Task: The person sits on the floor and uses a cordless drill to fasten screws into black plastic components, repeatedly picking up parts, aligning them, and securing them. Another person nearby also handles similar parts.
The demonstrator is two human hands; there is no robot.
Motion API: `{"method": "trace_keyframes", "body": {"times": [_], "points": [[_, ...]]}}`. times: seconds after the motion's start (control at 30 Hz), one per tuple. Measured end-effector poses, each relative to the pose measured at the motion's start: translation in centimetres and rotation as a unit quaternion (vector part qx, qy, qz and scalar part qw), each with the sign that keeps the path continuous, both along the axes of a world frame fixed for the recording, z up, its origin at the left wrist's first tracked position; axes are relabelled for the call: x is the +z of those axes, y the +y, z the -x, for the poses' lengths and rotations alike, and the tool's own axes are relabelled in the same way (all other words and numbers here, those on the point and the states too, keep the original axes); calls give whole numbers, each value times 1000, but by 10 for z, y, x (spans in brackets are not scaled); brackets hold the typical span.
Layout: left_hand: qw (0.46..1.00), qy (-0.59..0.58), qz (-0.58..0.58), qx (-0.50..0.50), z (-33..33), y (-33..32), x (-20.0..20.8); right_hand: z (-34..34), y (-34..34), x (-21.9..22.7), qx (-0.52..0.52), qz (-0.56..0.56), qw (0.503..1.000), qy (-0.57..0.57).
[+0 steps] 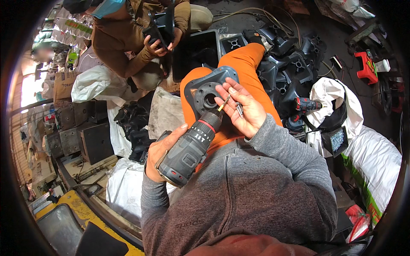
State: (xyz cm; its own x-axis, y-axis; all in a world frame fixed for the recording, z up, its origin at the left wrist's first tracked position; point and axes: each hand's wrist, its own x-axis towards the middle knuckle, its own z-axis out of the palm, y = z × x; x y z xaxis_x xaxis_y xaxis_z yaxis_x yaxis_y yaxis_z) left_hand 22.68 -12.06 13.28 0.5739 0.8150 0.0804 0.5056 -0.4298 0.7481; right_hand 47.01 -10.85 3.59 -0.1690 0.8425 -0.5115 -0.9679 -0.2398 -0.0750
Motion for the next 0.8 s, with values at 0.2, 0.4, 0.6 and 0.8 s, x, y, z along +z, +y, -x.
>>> {"method": "trace_keyframes", "body": {"times": [0.2, 0.4, 0.6, 0.8], "points": [[1000, 0, -2, -20, -6, 0, 10, 2, 6, 7, 16, 13, 1000, -23], [998, 38, -50, -29, -6, 12, 25, 5, 9, 13, 45, 23, 998, -31], [995, 42, -85, -25, 2, 16, 21, 7, 15, 1, 40, -5, 999, 10], [995, 47, -88, -27, 4, 19, 20, 6, 19, 1, 37, -3, 999, 16]]}}
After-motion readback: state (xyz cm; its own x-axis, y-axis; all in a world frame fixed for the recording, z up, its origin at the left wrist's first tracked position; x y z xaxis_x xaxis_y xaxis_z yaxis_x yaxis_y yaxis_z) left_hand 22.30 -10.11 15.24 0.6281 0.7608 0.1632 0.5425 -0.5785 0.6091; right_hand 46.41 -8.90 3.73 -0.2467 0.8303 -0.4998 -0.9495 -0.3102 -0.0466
